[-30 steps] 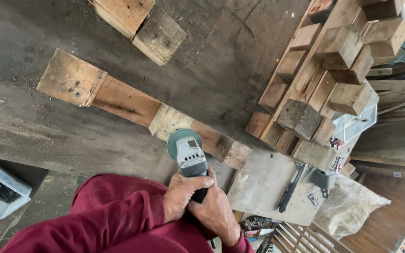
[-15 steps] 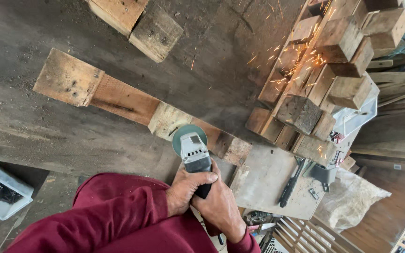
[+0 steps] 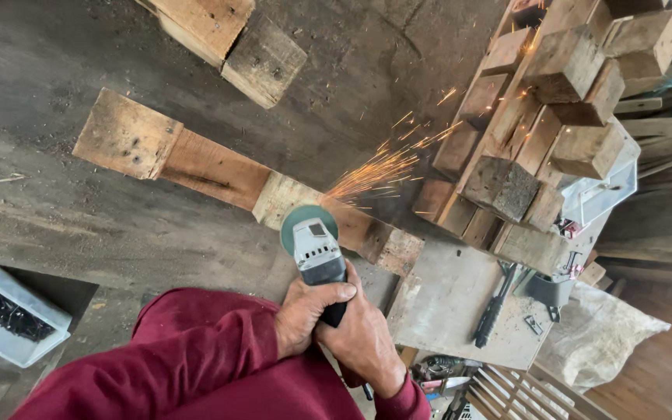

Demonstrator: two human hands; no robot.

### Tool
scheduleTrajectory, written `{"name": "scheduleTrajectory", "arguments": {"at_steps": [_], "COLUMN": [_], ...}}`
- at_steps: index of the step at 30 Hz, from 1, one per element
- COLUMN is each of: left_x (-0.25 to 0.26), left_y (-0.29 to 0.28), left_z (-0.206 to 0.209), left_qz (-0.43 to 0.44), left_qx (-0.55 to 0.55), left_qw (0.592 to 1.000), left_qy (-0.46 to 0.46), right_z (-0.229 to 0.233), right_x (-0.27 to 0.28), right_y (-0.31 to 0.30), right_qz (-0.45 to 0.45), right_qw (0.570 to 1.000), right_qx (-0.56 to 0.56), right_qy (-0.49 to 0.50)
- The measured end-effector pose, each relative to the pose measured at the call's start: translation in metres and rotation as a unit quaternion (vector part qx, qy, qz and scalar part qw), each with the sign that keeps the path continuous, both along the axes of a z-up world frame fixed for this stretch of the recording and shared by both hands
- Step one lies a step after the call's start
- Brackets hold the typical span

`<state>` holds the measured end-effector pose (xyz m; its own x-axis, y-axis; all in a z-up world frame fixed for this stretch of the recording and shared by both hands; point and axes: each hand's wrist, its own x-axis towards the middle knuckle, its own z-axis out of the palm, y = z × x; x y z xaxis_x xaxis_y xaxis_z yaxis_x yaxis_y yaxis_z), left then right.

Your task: The person uses an angle grinder to sand and smooth the edges of wooden blocks and pallet components on a workbench, hitting metal fasteners which creates sparks.

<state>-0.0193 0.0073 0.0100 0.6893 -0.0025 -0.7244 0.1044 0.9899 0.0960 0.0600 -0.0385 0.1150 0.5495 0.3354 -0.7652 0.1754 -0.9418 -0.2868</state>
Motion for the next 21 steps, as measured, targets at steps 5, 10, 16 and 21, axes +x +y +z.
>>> {"name": "scheduleTrajectory", "arguments": {"at_steps": [5, 10, 16, 21], "left_x": [0.014, 0.026, -0.030, -0.075], "left_y": [-0.005, 0.001, 0.025, 0.069], "left_z": [-0.008, 0.001, 0.016, 0.017], "left_qz": [-0.018, -0.008, -0.059, -0.046], "left_qx": [0.033, 0.077, 0.088, 0.104], "left_qw": [0.999, 0.997, 0.994, 0.992], "left_qy": [-0.009, -0.005, 0.010, 0.049], "right_z": [-0.005, -0.013, -0.045, -0.036], "right_x": [0.007, -0.005, -0.059, -0.089], "right_y": [-0.005, -0.015, -0.022, 0.033], "right_qz": [-0.015, -0.077, -0.167, -0.168], "right_qw": [0.998, 0.990, 0.974, 0.977], "right_qx": [0.050, 0.094, 0.152, 0.119], "right_qy": [-0.039, -0.071, -0.014, 0.064]}}
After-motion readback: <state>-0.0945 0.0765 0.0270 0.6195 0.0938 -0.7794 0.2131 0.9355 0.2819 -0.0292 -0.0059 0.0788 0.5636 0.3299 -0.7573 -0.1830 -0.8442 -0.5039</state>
